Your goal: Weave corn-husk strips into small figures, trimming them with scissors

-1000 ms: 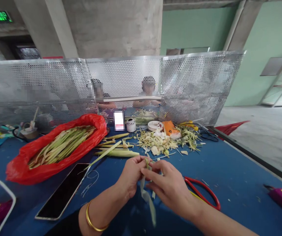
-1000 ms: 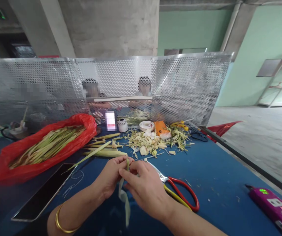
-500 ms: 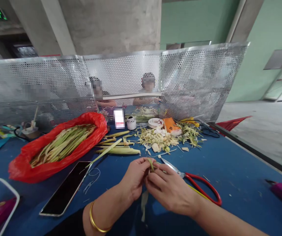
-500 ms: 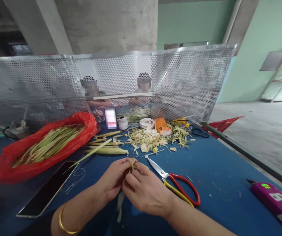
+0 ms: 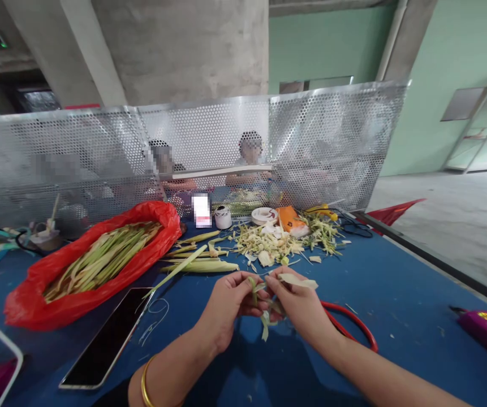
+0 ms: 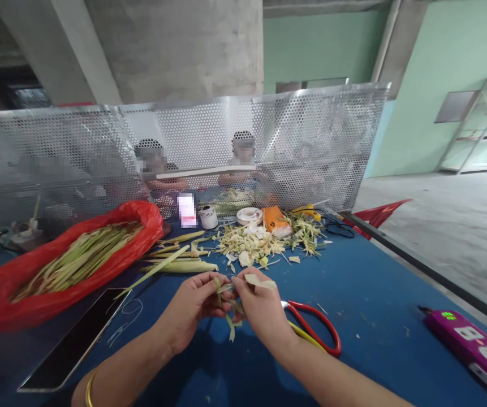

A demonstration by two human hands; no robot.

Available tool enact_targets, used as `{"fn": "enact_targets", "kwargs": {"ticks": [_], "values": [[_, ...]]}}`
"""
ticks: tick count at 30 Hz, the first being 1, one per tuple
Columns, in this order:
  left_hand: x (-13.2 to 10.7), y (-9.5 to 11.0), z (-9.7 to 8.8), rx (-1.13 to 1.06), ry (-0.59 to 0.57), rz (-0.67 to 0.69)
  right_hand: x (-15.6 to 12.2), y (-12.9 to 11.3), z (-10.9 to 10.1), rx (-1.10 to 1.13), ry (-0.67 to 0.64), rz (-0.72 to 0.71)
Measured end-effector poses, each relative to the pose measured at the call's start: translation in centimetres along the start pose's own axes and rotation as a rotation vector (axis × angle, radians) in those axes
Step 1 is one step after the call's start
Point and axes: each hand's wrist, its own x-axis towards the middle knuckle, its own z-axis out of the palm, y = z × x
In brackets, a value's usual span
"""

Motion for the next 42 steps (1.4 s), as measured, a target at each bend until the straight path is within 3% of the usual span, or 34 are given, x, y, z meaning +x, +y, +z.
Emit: {"fn": "enact_targets", "kwargs": {"ticks": [6,13,19,22,25,29,32,34,38,42], "values": [[-1.3,-0.3,-0.9,-0.004,-0.021,0.041,-1.0,0.0,0.2,-0.073,-0.105,-0.097],[-3.9,-2.2,-2.6,-0.214,0.021,-0.070,-2.8,-0.9,1.4,0.015,-0.267,0.289],[-4.6,-2.7,-3.4,-0.356,-0.046,-0.111,-3.3,-0.1,1.4,0.077,-0.460,0.437],[-4.3,-2.2,-3.9,-0.361,0.010,-0.097,-3.1,0.2,1.3,0.012,-0.460,0.499],[-4.0,-1.6,-4.6,-0.309,0.138,-0.058,-2.9,0.1,1.0,-0.156,-0.424,0.403],[-3.8,-1.6,-5.0,-0.225,0.161,-0.019,-3.0,-0.5,0.4,-0.316,-0.424,-0.020],[-3.8,-2.0,-4.8,-0.170,0.092,-0.024,-3.4,-1.2,0.0,-0.229,-0.558,-0.031],[-4.0,-2.3,-4.5,-0.116,0.031,-0.041,-3.6,-1.8,-0.2,-0.086,-0.659,0.058],[-4.7,-2.6,-3.7,-0.054,-0.108,-0.087,-3.5,-2.7,-0.5,0.254,-0.733,0.238],[-5.3,-2.3,-3.2,-0.023,-0.203,-0.122,-3.0,-3.0,-0.9,0.411,-0.800,0.361]]}}
